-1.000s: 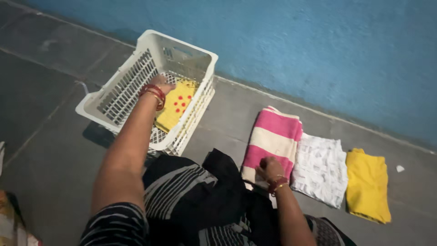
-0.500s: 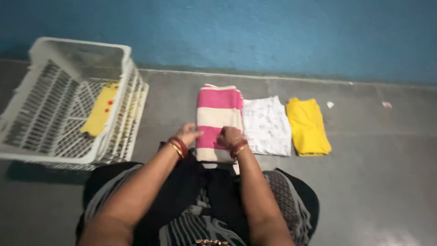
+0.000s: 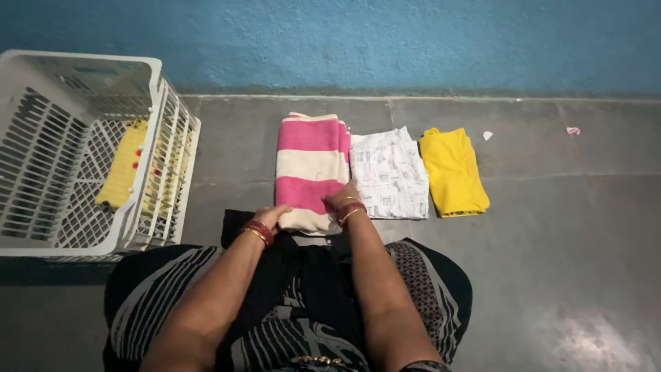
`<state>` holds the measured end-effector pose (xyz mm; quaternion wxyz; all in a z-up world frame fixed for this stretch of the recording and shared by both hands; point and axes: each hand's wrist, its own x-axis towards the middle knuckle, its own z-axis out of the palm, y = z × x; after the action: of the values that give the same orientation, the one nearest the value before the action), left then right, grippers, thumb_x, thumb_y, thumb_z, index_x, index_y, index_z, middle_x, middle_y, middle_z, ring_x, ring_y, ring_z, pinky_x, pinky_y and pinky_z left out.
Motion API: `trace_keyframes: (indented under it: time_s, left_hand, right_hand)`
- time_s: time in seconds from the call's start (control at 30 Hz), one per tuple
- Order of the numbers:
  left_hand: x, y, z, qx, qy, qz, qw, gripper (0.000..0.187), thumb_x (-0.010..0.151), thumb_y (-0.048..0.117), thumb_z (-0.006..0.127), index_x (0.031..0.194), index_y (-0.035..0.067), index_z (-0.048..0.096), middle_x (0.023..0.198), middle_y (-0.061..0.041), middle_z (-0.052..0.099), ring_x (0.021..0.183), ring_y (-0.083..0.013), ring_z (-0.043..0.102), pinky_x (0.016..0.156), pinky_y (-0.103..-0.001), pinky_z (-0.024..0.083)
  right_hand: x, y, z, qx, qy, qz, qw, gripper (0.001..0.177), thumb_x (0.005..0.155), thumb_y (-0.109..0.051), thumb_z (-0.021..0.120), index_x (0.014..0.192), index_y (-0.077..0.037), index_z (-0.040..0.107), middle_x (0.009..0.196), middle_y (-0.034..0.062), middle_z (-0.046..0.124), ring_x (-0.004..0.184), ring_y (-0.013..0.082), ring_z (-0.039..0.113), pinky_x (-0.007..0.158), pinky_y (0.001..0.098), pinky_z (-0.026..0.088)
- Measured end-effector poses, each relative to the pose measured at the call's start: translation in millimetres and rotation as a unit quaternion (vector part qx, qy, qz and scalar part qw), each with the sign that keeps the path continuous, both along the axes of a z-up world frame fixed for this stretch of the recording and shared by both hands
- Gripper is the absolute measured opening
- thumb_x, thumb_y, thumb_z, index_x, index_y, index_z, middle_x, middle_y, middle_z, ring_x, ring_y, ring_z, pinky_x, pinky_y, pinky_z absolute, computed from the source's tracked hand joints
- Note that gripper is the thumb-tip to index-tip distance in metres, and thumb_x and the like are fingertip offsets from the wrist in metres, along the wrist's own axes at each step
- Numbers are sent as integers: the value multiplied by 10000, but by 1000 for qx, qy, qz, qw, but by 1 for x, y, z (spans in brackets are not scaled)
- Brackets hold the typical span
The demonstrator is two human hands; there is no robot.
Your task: The person folds several small pieces of clothing, including a yellow cloth, a white patterned cloth, and a pink-and-white striped cloth. They place the folded items into a white plastic basket and arrange them neatly.
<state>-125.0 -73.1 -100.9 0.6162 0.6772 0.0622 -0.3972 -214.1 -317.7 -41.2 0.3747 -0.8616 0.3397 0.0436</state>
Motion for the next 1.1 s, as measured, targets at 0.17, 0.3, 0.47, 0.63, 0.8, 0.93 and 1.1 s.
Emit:
trace_keyframes:
  time_s: [0.17, 0.3, 0.47, 0.63, 0.8, 0.93, 1.1]
  left_hand:
    - [0, -4, 20, -234, 186, 85, 951, 374, 842, 193, 783, 1138, -2, 662, 1003, -141, 745, 894, -287, 745, 772, -427, 629]
    - [-3, -5, 50, -279, 183, 122, 935, 552, 890, 402, 710, 1288, 35, 602, 1156, -148, 714, 1035, -313, 715, 874, -488, 605]
    - [-11, 1, 94, -299, 176, 161, 924, 928, 827, 806, 506, 1451, 120, 517, 1382, -101, 641, 1220, -293, 633, 975, -536, 518]
    - [-20, 3, 107, -222, 170, 90, 956, 955, 807, 822, 511, 1469, 133, 518, 1424, -103, 634, 1294, -304, 610, 1058, -552, 481]
    - [-23, 1, 119, -216, 196, 38, 956, 906, 830, 792, 490, 1465, 148, 513, 1431, -107, 626, 1342, -315, 584, 1094, -575, 472]
    - [-21, 2, 125, -335, 161, 57, 927, 992, 839, 865, 354, 1481, 122, 492, 1453, -130, 596, 1340, -337, 562, 1080, -575, 456]
    - [-39, -9, 113, -393, 96, 116, 907, 962, 838, 840, 363, 1512, 157, 429, 1516, -111, 502, 1389, -329, 477, 1097, -589, 415]
  right_hand:
    - [-7, 12, 15, 173, 79, -44, 981, 659, 809, -462, 845, 1030, 151, 746, 900, 258, 737, 616, 258, 646, 504, 399, 497]
    - [-2, 10, 5, 279, -25, -125, 952, 618, 732, -349, 890, 1124, 69, 658, 949, 179, 724, 708, 242, 661, 580, 403, 527]
    - [4, -4, -11, 252, -12, -117, 961, 759, 746, -506, 843, 1217, 67, 683, 1025, 137, 717, 869, 203, 636, 773, 378, 492]
    - [-3, 7, -5, 359, -13, -155, 920, 846, 732, -523, 862, 1303, 67, 659, 1192, 149, 670, 959, 219, 562, 848, 395, 440]
    - [-4, 13, 19, 483, -111, -182, 849, 824, 740, -339, 898, 1360, 89, 563, 1296, 174, 684, 1171, 262, 652, 988, 371, 530]
    - [4, 7, 27, 556, -175, -224, 781, 785, 762, -275, 876, 1394, 37, 529, 1322, 185, 658, 1149, 288, 684, 933, 418, 594]
    - [16, 11, 17, 693, -217, -227, 649, 649, 769, -256, 846, 1312, -2, 598, 1195, 203, 686, 996, 349, 725, 817, 513, 643]
